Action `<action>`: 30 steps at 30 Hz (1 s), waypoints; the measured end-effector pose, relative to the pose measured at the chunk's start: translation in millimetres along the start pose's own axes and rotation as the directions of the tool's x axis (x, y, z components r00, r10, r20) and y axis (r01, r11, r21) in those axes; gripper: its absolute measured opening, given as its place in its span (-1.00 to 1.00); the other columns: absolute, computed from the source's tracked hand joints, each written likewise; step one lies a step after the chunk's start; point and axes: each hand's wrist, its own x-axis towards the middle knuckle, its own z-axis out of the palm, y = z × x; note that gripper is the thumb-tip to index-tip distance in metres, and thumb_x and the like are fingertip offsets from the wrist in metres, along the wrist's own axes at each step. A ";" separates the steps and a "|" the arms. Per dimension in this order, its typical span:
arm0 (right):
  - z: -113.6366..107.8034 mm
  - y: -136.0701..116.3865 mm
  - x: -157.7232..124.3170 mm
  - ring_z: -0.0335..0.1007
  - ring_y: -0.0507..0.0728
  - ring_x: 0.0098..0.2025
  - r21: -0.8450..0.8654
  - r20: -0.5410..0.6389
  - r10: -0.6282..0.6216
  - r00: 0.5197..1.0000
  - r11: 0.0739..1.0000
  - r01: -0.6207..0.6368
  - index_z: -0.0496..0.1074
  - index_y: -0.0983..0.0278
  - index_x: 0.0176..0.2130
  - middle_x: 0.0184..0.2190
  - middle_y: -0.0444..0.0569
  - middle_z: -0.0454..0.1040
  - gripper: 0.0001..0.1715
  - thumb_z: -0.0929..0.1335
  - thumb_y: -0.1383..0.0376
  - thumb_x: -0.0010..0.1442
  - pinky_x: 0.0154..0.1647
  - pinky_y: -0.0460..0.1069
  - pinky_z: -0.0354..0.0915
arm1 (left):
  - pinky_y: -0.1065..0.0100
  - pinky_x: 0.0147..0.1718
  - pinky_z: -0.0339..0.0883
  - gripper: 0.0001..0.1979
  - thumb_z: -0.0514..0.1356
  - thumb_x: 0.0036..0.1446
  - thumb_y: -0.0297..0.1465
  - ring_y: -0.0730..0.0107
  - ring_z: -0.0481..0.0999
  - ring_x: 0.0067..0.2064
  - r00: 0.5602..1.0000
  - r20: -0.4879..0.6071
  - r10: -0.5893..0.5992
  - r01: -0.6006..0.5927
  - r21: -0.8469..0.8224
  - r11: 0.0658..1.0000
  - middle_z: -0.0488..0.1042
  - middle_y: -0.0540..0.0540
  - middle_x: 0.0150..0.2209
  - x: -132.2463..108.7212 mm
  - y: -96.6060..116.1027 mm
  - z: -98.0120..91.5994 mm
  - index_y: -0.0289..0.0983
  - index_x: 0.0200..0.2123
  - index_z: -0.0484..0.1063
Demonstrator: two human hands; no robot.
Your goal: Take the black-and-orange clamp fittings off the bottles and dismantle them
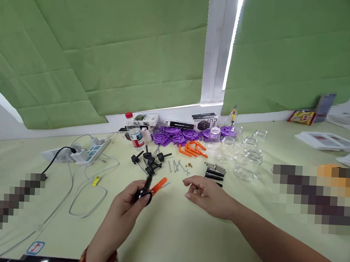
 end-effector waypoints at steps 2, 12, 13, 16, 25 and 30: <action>5.4 3.3 -2.1 0.29 0.06 -0.28 0.138 0.025 0.007 1.000 0.990 -0.010 0.29 0.22 0.06 -0.12 0.03 0.38 -0.42 0.36 0.08 0.08 -0.33 -0.04 0.27 | 0.35 -0.33 0.30 -0.77 0.18 0.07 -0.26 0.30 0.40 -0.27 0.998 0.027 -0.060 0.064 -0.221 0.973 0.48 -0.13 -0.23 2.5 8.6 18.4 -0.22 -0.22 0.46; 2.7 9.9 -0.8 0.21 -0.03 -0.51 0.405 -0.039 0.143 0.989 0.907 -0.116 0.27 0.26 -0.33 -0.46 -0.13 0.35 -0.63 0.32 0.01 0.10 -0.51 -0.10 0.15 | 0.40 -0.57 0.24 -0.70 0.19 0.08 -0.24 0.38 0.42 -0.41 0.954 0.122 -0.274 0.279 -0.696 0.662 0.50 -0.21 -0.29 18.8 -1.8 66.6 -0.33 -0.19 0.37; 1.8 8.5 -1.3 0.19 -0.04 -0.54 0.387 -0.027 0.141 0.990 0.914 -0.120 0.26 0.27 -0.38 -0.48 -0.13 0.35 -0.63 0.31 0.01 0.10 -0.53 -0.11 0.13 | 0.40 -0.58 0.25 -0.66 0.18 0.08 -0.22 0.40 0.42 -0.44 0.950 0.108 -0.292 0.282 -0.696 0.660 0.50 -0.20 -0.27 18.5 -2.6 68.9 -0.30 -0.12 0.33; 0.8 6.7 -3.3 0.11 -0.06 -0.58 0.350 -0.011 0.124 0.992 0.930 -0.112 0.25 0.27 -0.45 -0.51 -0.13 0.35 -0.63 0.29 0.03 0.13 -0.56 -0.12 0.06 | 0.36 -0.50 0.31 -0.53 0.15 0.12 -0.19 0.42 0.44 -0.43 0.966 0.002 -0.258 0.190 -0.684 0.704 0.48 -0.16 -0.18 16.0 -5.6 75.1 -0.16 0.07 0.17; 8.0 13.9 -8.2 -0.03 -0.06 -0.59 0.296 0.085 0.049 0.995 0.953 -0.072 0.26 0.28 -0.51 -0.61 -0.19 0.22 -0.60 0.25 0.05 0.19 -0.59 -0.13 -0.05 | 0.27 -0.14 0.32 -0.56 0.27 0.00 -0.28 0.25 0.42 -0.11 0.963 -0.229 0.145 -0.191 -0.192 0.963 0.36 -0.15 -0.06 10.9 -11.9 73.3 -0.13 -0.01 0.32; 13.7 7.4 -9.9 -0.07 -0.07 -0.63 0.482 0.137 0.076 0.988 0.866 -0.134 0.23 0.28 -0.52 -0.65 -0.19 0.24 -0.56 0.24 0.03 0.20 -0.61 -0.13 -0.10 | 0.06 0.14 0.02 -0.42 0.31 -0.05 -0.27 0.01 0.09 0.21 0.839 -0.274 0.470 -0.361 0.366 0.858 0.10 -0.21 0.18 18.2 -6.1 67.8 -0.14 0.07 0.28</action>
